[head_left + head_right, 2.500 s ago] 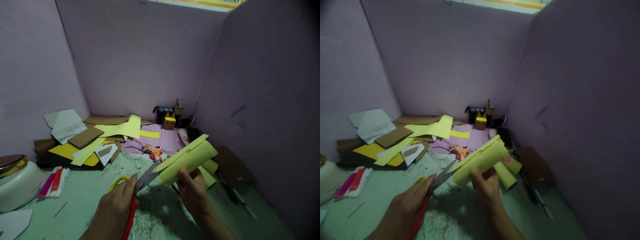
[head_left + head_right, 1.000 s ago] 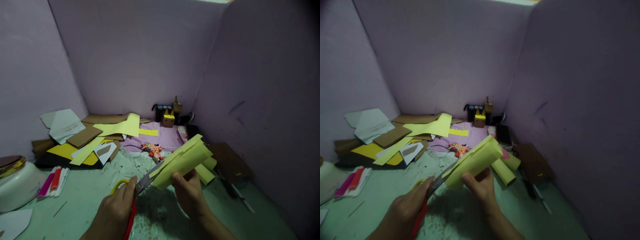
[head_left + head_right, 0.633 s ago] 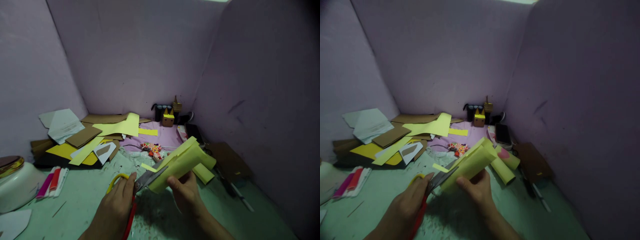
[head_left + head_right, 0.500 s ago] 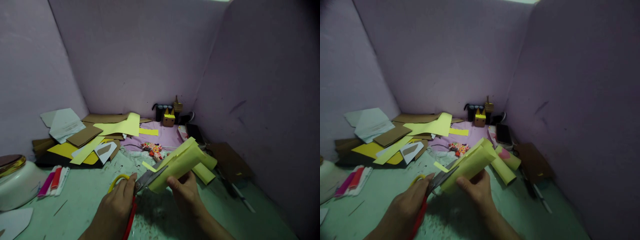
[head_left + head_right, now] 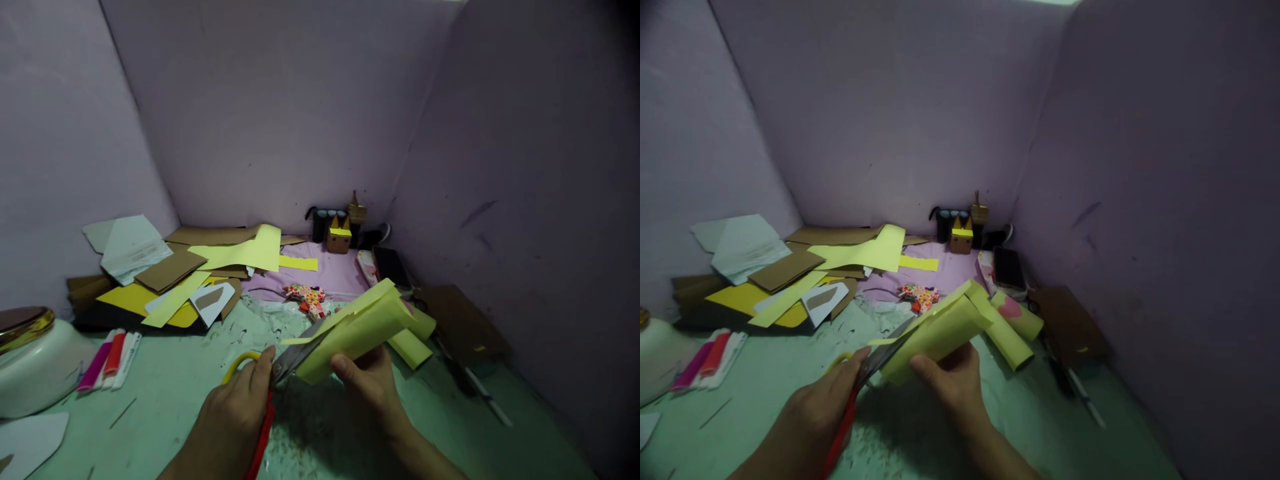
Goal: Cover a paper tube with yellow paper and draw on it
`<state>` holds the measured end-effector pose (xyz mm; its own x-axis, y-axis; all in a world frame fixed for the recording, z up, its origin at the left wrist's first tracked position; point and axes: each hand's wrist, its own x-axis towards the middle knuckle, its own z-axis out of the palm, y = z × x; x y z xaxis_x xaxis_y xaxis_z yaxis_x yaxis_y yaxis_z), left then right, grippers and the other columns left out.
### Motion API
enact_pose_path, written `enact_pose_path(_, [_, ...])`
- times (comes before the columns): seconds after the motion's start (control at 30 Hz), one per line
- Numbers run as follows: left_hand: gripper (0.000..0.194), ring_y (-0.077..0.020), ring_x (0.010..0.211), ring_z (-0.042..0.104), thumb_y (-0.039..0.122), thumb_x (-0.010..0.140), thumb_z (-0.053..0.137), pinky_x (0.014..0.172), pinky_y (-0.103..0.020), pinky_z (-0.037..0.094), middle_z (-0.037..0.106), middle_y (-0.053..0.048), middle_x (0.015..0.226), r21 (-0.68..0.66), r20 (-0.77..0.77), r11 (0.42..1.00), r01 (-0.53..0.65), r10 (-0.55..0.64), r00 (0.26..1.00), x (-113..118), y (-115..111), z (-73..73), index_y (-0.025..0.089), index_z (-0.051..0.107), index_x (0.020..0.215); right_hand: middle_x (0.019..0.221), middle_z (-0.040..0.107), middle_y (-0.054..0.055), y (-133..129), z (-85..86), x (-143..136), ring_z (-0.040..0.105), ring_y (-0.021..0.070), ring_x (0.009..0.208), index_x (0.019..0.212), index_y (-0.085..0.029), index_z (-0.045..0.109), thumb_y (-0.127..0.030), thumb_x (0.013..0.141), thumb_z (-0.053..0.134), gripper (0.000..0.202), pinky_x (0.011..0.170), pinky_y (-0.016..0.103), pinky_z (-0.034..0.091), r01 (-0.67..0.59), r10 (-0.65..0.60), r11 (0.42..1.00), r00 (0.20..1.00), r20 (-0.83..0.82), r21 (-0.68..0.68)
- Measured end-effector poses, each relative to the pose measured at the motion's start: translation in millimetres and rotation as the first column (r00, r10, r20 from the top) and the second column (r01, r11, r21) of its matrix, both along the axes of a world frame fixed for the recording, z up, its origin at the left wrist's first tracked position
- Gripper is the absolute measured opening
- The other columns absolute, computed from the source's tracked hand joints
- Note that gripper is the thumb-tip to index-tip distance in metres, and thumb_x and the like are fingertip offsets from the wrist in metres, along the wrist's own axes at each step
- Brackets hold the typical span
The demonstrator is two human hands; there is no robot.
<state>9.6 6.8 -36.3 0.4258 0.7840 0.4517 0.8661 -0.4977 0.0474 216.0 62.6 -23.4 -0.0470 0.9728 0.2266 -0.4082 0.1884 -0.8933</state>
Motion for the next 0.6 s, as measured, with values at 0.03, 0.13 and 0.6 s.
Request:
enact_pose_path(0.03, [0.054, -0.0241, 0.089, 0.070, 0.004, 0.086, 0.038, 0.071, -0.035, 0.061, 0.067, -0.019, 0.108, 0.003, 0.003, 1.000, -0.005, 0.005, 1.000, 0.3, 0.0, 0.4, 0.006, 0.030, 0.139, 0.080, 0.077, 0.007, -0.2, -0.1, 0.1, 0.070, 0.0235, 0.070, 0.085, -0.017, 0.076, -0.041, 0.059, 0.084, 0.036, 0.065, 0.032, 0.057, -0.003, 0.003, 1.000, 1.000, 0.003, -0.004])
enact_pose_path(0.13, [0.052, -0.0242, 0.089, 0.070, 0.006, 0.087, 0.039, 0.072, -0.035, 0.061, 0.068, -0.019, 0.108, -0.008, 0.023, 1.000, -0.013, 0.013, 1.000, 1.6, -0.1, 2.8, 0.007, 0.032, 0.139, 0.080, 0.077, 0.007, -0.5, -0.6, 0.3, 0.069, 0.0225, 0.071, 0.084, -0.017, 0.076, -0.041, 0.059, 0.084, 0.036, 0.065, 0.030, 0.057, -0.005, 0.005, 1.000, 1.000, 0.012, -0.001])
enact_pose_path(0.6, [0.060, -0.0223, 0.082, 0.070, 0.010, 0.089, 0.041, 0.067, -0.032, 0.061, 0.069, -0.015, 0.098, -0.002, 0.046, 0.999, 0.053, -0.053, 0.998, -0.2, 0.1, 3.7, 0.008, 0.020, 0.145, 0.089, 0.077, 0.011, 1.2, -3.4, 1.9, 0.071, 0.0260, 0.080, 0.093, -0.016, 0.073, -0.043, 0.061, 0.083, 0.044, 0.070, 0.033, 0.057, -0.056, 0.056, 0.998, 0.998, -0.017, 0.004])
